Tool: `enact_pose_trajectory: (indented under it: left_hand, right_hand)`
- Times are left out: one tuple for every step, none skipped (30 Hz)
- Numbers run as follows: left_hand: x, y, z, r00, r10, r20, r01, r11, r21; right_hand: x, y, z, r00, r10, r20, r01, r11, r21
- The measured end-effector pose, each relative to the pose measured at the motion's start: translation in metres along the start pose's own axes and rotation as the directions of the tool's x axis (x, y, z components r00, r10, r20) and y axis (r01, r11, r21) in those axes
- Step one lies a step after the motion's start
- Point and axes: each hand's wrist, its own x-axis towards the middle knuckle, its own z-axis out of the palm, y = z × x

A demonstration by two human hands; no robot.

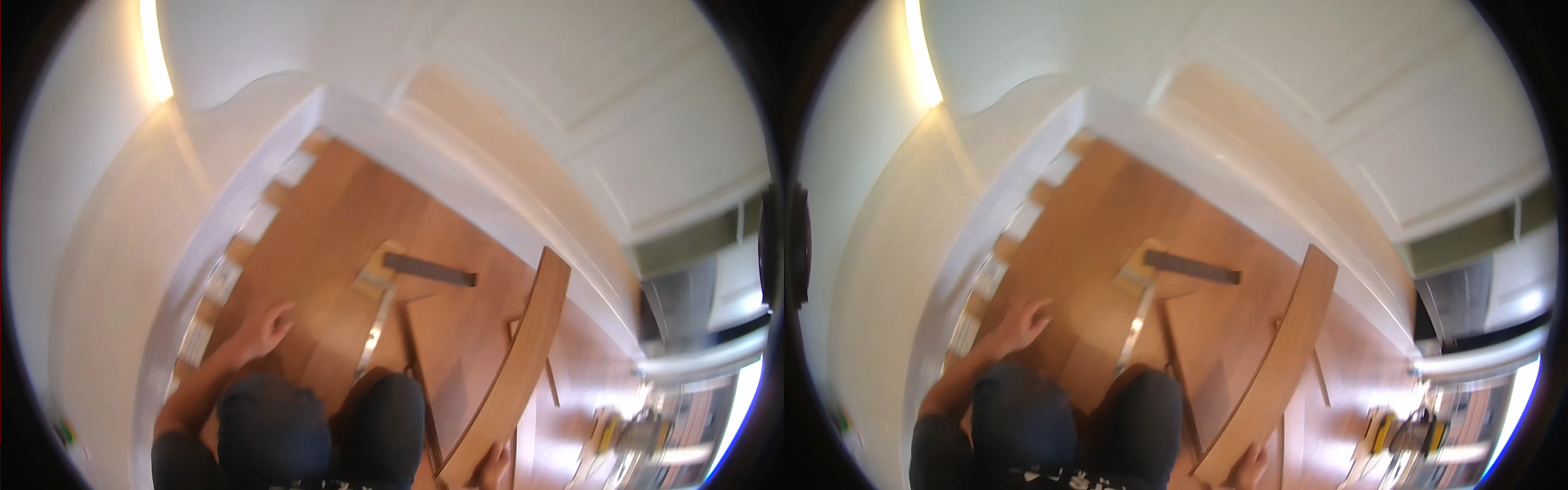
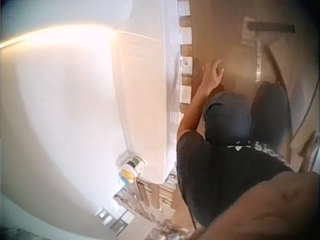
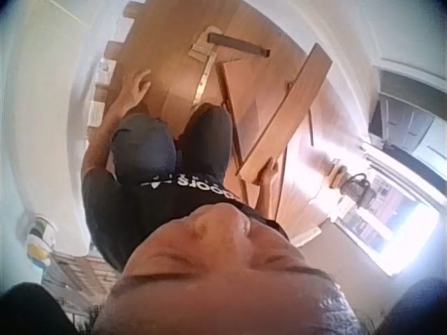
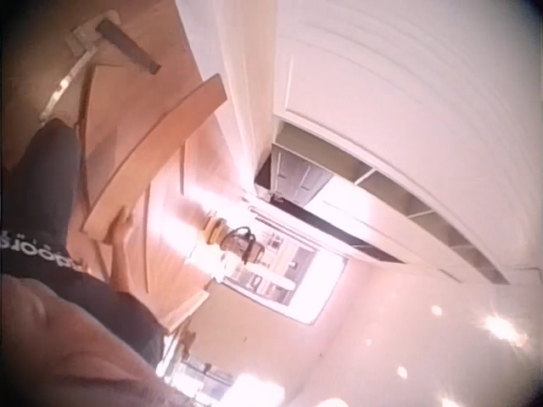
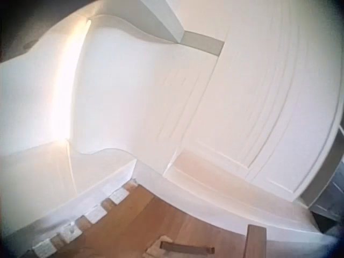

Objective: The person installs wooden flooring by using a nail gun to secure planks, marking planks with a pencil and square, and fitting planks against a wall.

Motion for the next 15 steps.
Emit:
enact_pose_trajectory:
  left_hand:
    - [0.020,0.024,0.000,0.989,0.138,-0.058,-0.137,0.990,0.016]
    - [0.037,0.058,-0.013,0.979,0.202,0.014,-0.203,0.976,0.079]
    - [0.040,0.066,-0.014,0.958,0.285,0.022,-0.285,0.953,0.102]
    - [0.056,0.098,-0.020,0.907,0.422,-0.004,-0.419,0.901,0.110]
    - [0.066,0.116,-0.017,0.853,0.521,-0.037,-0.515,0.850,0.108]
    - [0.071,0.129,-0.017,0.786,0.616,-0.060,-0.608,0.786,0.114]
    - [0.068,0.139,-0.019,0.794,0.605,-0.061,-0.594,0.793,0.135]
    - [0.069,0.151,-0.018,0.742,0.670,0.002,-0.665,0.737,0.123]
    - [0.066,0.159,-0.020,0.678,0.732,0.066,-0.734,0.671,0.108]
    - [0.058,0.156,-0.019,0.677,0.734,0.058,-0.734,0.668,0.120]
    - [0.050,0.146,-0.015,0.666,0.712,0.222,-0.742,0.664,0.097]
    - [0.041,0.140,-0.007,0.632,0.677,0.377,-0.746,0.664,0.058]
    - [0.033,0.140,-0.004,0.620,0.453,0.641,-0.634,0.771,0.068]
    - [0.022,0.137,-0.005,0.515,0.185,0.837,-0.514,0.848,0.129]
    - [-0.001,0.125,-0.007,0.534,0.200,0.822,-0.359,0.933,0.006]
  right_hand:
    - [-0.043,0.020,-0.029,0.994,0.108,0.001,-0.108,0.994,0.011]
    - [-0.077,-0.017,-0.042,0.985,0.165,0.046,-0.165,0.986,0.012]
    - [-0.075,0.015,-0.036,0.975,0.175,0.138,-0.176,0.984,-0.003]
    - [-0.075,0.053,-0.058,0.966,0.050,0.252,-0.048,0.999,-0.017]
    - [-0.071,0.074,-0.069,0.928,-0.072,0.364,0.083,0.996,-0.016]
    - [-0.066,0.062,-0.069,0.919,-0.089,0.383,0.100,0.995,-0.008]
    - [-0.070,0.018,-0.066,0.848,-0.095,0.521,0.130,0.991,-0.031]
    - [-0.069,-0.022,-0.064,0.770,-0.098,0.631,0.170,0.984,-0.055]
    - [-0.061,-0.042,-0.061,0.769,-0.115,0.629,0.185,0.982,-0.048]
    - [-0.048,-0.057,-0.061,0.661,-0.226,0.716,0.416,0.904,-0.098]
    - [-0.038,-0.077,-0.057,0.520,-0.301,0.800,0.626,0.771,-0.117]
    - [-0.034,-0.106,-0.055,0.495,-0.261,0.829,0.659,0.734,-0.162]
    - [-0.023,-0.139,-0.055,0.456,-0.038,0.889,0.661,0.683,-0.310]
    - [-0.010,-0.158,-0.051,0.451,-0.010,0.893,0.732,0.577,-0.363]
    - [0.005,-0.173,-0.045,0.448,0.019,0.894,0.789,0.461,-0.406]
